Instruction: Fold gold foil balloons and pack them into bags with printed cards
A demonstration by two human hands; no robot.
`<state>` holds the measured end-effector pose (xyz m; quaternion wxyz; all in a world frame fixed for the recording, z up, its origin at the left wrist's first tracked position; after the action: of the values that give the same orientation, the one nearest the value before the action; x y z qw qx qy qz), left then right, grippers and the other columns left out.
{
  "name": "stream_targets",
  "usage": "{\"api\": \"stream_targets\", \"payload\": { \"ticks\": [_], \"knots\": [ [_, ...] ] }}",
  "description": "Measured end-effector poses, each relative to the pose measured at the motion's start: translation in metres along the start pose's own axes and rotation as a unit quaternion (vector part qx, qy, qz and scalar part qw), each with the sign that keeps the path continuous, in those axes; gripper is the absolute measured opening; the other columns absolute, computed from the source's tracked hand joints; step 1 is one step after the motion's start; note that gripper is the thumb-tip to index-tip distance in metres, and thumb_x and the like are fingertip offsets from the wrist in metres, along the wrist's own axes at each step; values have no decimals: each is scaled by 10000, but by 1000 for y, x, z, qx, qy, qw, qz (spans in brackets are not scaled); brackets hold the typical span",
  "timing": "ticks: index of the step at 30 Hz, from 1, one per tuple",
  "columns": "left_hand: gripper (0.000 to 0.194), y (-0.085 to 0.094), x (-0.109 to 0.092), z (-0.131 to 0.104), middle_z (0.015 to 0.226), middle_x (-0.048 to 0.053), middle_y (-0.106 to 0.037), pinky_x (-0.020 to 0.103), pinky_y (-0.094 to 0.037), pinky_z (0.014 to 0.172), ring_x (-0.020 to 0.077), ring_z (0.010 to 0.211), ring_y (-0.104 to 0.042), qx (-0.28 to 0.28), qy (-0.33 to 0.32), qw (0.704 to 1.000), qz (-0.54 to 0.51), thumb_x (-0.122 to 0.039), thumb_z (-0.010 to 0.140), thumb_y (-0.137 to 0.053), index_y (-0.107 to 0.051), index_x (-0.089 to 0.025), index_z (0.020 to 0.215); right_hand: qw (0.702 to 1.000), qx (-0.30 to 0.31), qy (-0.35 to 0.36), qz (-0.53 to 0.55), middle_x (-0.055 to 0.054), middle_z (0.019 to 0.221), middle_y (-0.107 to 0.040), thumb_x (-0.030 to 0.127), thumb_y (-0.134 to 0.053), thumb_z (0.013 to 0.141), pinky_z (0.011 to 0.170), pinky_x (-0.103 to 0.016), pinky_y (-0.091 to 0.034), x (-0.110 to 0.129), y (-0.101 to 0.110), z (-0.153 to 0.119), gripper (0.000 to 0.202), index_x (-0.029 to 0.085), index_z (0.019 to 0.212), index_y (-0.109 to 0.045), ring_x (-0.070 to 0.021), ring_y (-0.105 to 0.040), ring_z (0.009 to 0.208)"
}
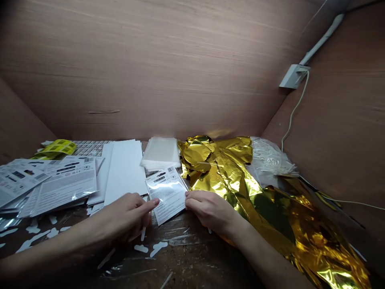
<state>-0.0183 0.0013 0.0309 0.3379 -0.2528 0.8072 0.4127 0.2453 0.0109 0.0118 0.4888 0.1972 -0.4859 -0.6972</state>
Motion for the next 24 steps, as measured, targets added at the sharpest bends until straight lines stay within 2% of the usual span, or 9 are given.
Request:
{"api": "stream_targets", "payload": {
  "ticks": [2, 3, 4, 6, 9, 11, 18, 21, 24],
  "knots": [
    [596, -3, -7, -11, 646, 120, -666, 321, -420, 588, 226, 599, -592, -122, -161, 966, 161, -694, 874, -559, -704, -164, 642, 1000, 15, -20, -8, -76, 1009, -734, 83, -455, 1001, 890, -341, -586, 5, -2, 1, 259, 213, 953, -675, -195, -700, 982],
    [520, -8, -8, -15, 744, 128, -690, 338, -436, 667, 260, 723, -615, -149, -230, 940, 202, -672, 824, -645, -735, -175, 700, 999, 26, -26, -15, -79, 988, -726, 87, -461, 998, 862, -332, -579, 7, -3, 1, 250, 209, 935, -669, -194, -692, 953],
    [468, -14, -8, -17, 833, 135, -705, 358, -441, 744, 293, 835, -618, -156, -280, 920, 225, -650, 773, -716, -759, -184, 765, 999, 38, -31, -21, -82, 968, -717, 90, -467, 996, 832, -322, -569, 10, -4, 0, 239, 204, 923, -664, -194, -682, 927],
    [384, -26, -2, -16, 918, 139, -715, 382, -429, 834, 315, 921, -610, -141, -322, 906, 235, -574, 781, -751, -770, -192, 821, 998, 54, -34, -27, -84, 929, -702, 97, -474, 995, 777, -306, -547, 14, -6, -1, 224, 194, 910, -656, -191, -660, 878],
    [280, -36, 10, -7, 832, 115, -709, 344, -429, 786, 249, 792, -622, -116, -307, 923, 199, -345, 949, -585, -753, -191, 786, 997, 64, -46, -11, -78, 895, -693, 121, -493, 997, 724, -294, -523, 15, -7, -1, 199, 191, 910, -657, -185, -641, 827],
    [292, -35, 15, -2, 813, 106, -709, 318, -431, 737, 225, 736, -626, -105, -295, 933, 179, -260, 970, -519, -750, -186, 806, 996, 67, -62, 12, -71, 884, -699, 148, -525, 994, 717, -296, -520, 14, -8, 0, 176, 193, 908, -670, -186, -643, 818],
    [218, -22, 19, 5, 857, 83, -736, 298, -446, 736, 209, 765, -666, -94, -260, 938, 211, -199, 906, -556, -731, -170, 779, 984, -12, -131, 123, -30, 845, -740, 191, -687, 916, 702, -265, -543, -6, -18, -1, 112, 218, 833, -758, -159, -685, 761],
    [111, -18, 23, 10, 858, 52, -735, 282, -454, 740, 200, 787, -664, -111, -254, 944, 180, -169, 847, -633, -743, -186, 839, 982, -9, -124, 142, -24, 847, -745, 218, -703, 913, 689, -258, -540, -12, -21, -3, 112, 231, 833, -782, -155, -688, 764],
    [169, -15, 28, 14, 934, 50, -736, 264, -469, 754, 183, 822, -665, -123, -290, 936, 156, -84, 815, -627, -758, -189, 839, 980, 4, -126, 153, -21, 870, -745, 244, -698, 924, 702, -248, -533, -17, -22, -6, 124, 247, 854, -800, -147, -687, 789]
  ]
}}
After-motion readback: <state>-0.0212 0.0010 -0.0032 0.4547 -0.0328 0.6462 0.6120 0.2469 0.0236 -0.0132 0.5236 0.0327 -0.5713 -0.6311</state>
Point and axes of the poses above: each hand's wrist, its own z-axis towards the middle knuckle, its own y-axis out of the back of the hand, x = y × z, the point moved 1 cm from there along z, towards the middle knuckle
